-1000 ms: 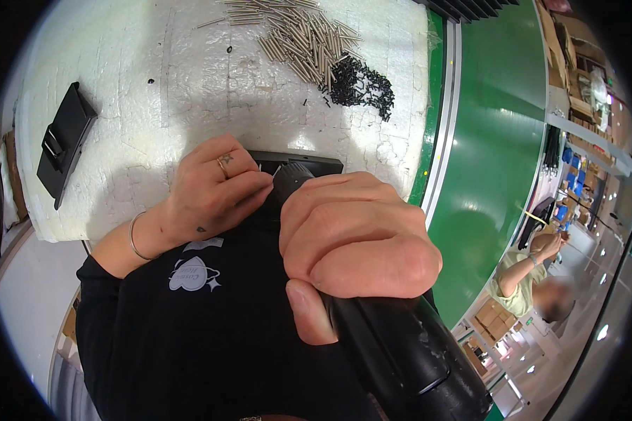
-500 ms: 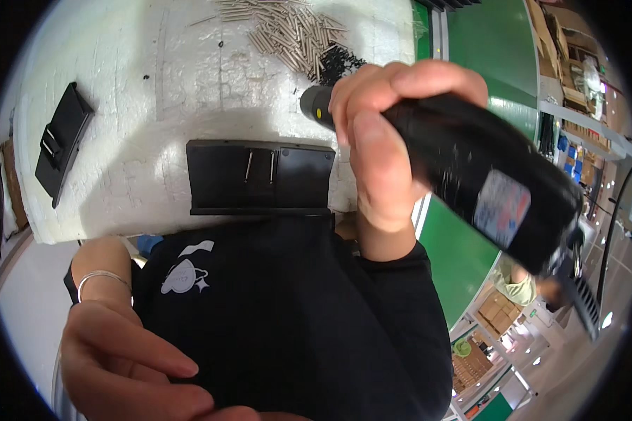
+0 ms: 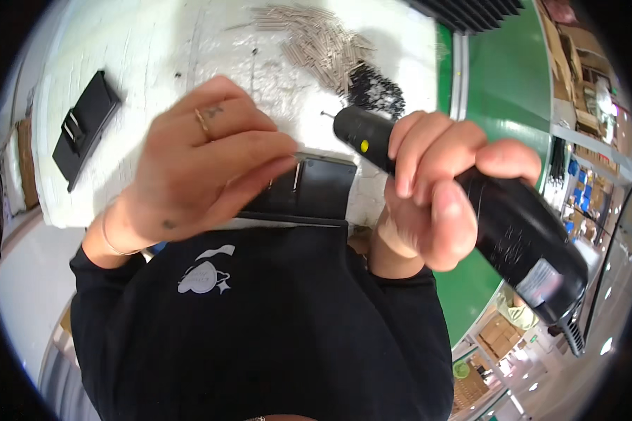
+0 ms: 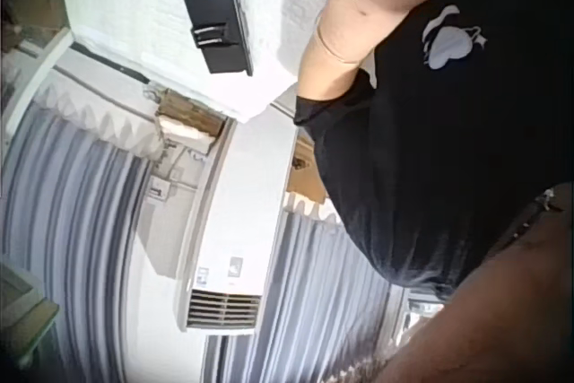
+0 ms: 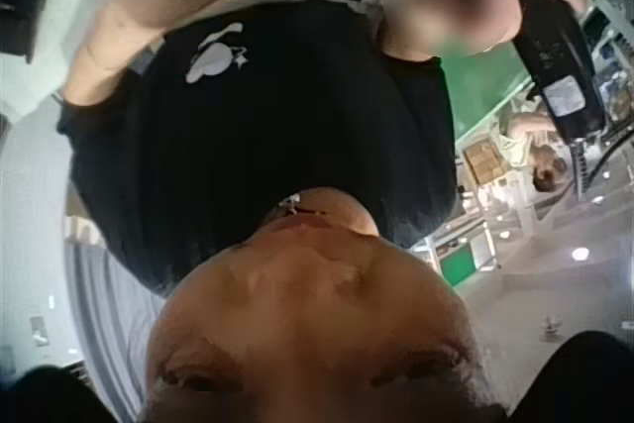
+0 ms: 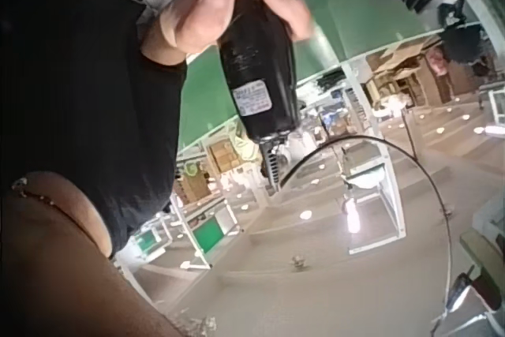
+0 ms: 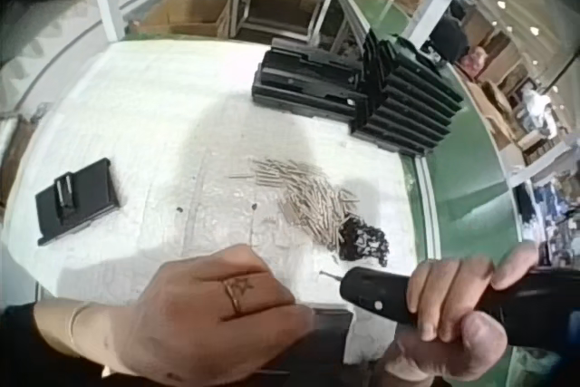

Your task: Assembling plastic components using an electric screwdriver.

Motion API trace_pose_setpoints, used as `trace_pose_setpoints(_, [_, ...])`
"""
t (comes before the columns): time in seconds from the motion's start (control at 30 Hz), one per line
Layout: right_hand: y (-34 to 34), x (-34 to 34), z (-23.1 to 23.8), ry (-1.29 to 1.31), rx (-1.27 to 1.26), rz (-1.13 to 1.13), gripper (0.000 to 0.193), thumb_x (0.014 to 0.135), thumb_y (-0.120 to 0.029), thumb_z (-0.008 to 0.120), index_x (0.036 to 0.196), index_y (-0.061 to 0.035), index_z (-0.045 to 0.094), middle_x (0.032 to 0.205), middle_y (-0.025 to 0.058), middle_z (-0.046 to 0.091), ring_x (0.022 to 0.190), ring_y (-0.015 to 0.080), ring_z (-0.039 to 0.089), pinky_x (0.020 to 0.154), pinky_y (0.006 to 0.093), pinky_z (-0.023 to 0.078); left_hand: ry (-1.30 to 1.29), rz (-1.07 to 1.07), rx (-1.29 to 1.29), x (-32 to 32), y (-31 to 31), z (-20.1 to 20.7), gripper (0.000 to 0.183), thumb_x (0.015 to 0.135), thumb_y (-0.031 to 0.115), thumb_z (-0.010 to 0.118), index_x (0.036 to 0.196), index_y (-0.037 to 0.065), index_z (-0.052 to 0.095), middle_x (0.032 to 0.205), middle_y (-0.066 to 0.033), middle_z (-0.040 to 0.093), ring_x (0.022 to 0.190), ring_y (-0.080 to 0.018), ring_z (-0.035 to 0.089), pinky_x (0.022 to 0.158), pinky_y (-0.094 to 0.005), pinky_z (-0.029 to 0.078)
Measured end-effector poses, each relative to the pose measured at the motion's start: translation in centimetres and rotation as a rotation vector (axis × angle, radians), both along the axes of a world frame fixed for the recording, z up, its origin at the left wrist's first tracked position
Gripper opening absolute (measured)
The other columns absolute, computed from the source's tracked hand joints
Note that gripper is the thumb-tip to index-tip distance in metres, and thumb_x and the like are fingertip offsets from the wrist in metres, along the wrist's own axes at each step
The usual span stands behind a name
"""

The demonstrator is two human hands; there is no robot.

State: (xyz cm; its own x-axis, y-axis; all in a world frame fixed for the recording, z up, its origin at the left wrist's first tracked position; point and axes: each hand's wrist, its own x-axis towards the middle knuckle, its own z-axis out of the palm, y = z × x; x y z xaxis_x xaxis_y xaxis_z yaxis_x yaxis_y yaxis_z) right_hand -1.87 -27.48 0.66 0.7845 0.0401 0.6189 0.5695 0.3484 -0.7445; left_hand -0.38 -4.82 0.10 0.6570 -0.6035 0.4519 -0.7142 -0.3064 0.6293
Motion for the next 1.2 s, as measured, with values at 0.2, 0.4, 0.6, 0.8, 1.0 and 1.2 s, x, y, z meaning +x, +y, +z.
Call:
trace_pose_setpoints(0.2, [0.0, -1.7, 2.4, 0.003, 0.094, 0.058, 0.034, 0.082, -0.009, 0.056, 0.114, -0.0109, 0.045, 0.065, 0.0002, 0.049, 0.055, 0.0132, 0.05, 0.06, 0.0306, 0.042, 0.083, 0.132, -0.111, 1.0, -1.5, -4.6, 0.033, 0.069, 0.009, 0.081, 0.1, 0.009, 0.071, 0.089, -0.0029, 0.065, 0.084, -0.025, 0.057, 0.072, -0.0331, 0.049])
trace_pose_setpoints(0.4, [0.1, -2.3, 3.4, 0.026, 0.082, 0.091, 0.029, 0.076, -0.013, 0.055, 0.104, -0.0091, 0.048, 0.062, -0.0039, 0.049, 0.055, 0.0078, 0.047, 0.061, 0.0244, 0.036, 0.022, 0.01, -0.178, 1.4, -1.8, -4.7, 0.019, 0.073, 0.014, 0.078, 0.09, 0.012, 0.069, 0.078, 0.0014, 0.062, 0.084, -0.0191, 0.058, 0.065, -0.0318, 0.05])
trace_pose_setpoints(0.6, [0.3, -2.4, 3.7, 0.033, 0.102, 0.115, 0.031, 0.075, -0.01, 0.057, 0.104, -0.0098, 0.048, 0.061, -0.0047, 0.051, 0.054, 0.0075, 0.049, 0.061, 0.024, 0.038, -0.026, 0.033, -0.197, 1.0, -1.8, -4.3, 0.016, 0.073, 0.012, 0.077, 0.085, 0.011, 0.067, 0.071, 0.0009, 0.059, 0.078, -0.0178, 0.058, 0.06, -0.0297, 0.049])
trace_pose_setpoints(0.8, [0.3, -2.5, 3.8, 0.025, 0.061, 0.113, 0.03, 0.074, -0.009, 0.057, 0.103, -0.0101, 0.049, 0.061, -0.0044, 0.053, 0.053, 0.0075, 0.051, 0.061, 0.0233, 0.041, -0.1, -0.058, -0.159, 0.6, -1.7, -4.1, 0.032, 0.07, 0.005, 0.078, 0.101, 0.005, 0.07, 0.073, -0.0034, 0.061, 0.076, -0.021, 0.059, 0.061, -0.0283, 0.049])
trace_pose_setpoints(1.0, [0.0, -2.3, 4.0, 0.029, 0.044, 0.15, 0.029, 0.074, -0.01, 0.057, 0.102, -0.0108, 0.048, 0.061, -0.0051, 0.055, 0.053, 0.007, 0.053, 0.059, 0.0218, 0.042, -0.093, -0.136, -0.104, 0.2, -1.2, -3.5, 0.038, 0.073, 0.002, 0.072, 0.11, 0.006, 0.07, 0.08, -0.0028, 0.06, 0.079, -0.0193, 0.059, 0.064, -0.0247, 0.052])
trace_pose_setpoints(1.2, [0.0, -2.4, 4.0, 0.008, -0.002, 0.247, 0.03, 0.075, -0.01, 0.057, 0.103, -0.0118, 0.046, 0.061, -0.0058, 0.054, 0.052, 0.0063, 0.052, 0.058, 0.0217, 0.041, -0.394, -0.138, -0.092, -0.4, -1.4, -3.3, 0.044, 0.075, 0.013, 0.074, 0.118, 0.007, 0.066, 0.105, -0.0085, 0.062, 0.094, -0.0254, 0.061, 0.078, -0.0333, 0.054])
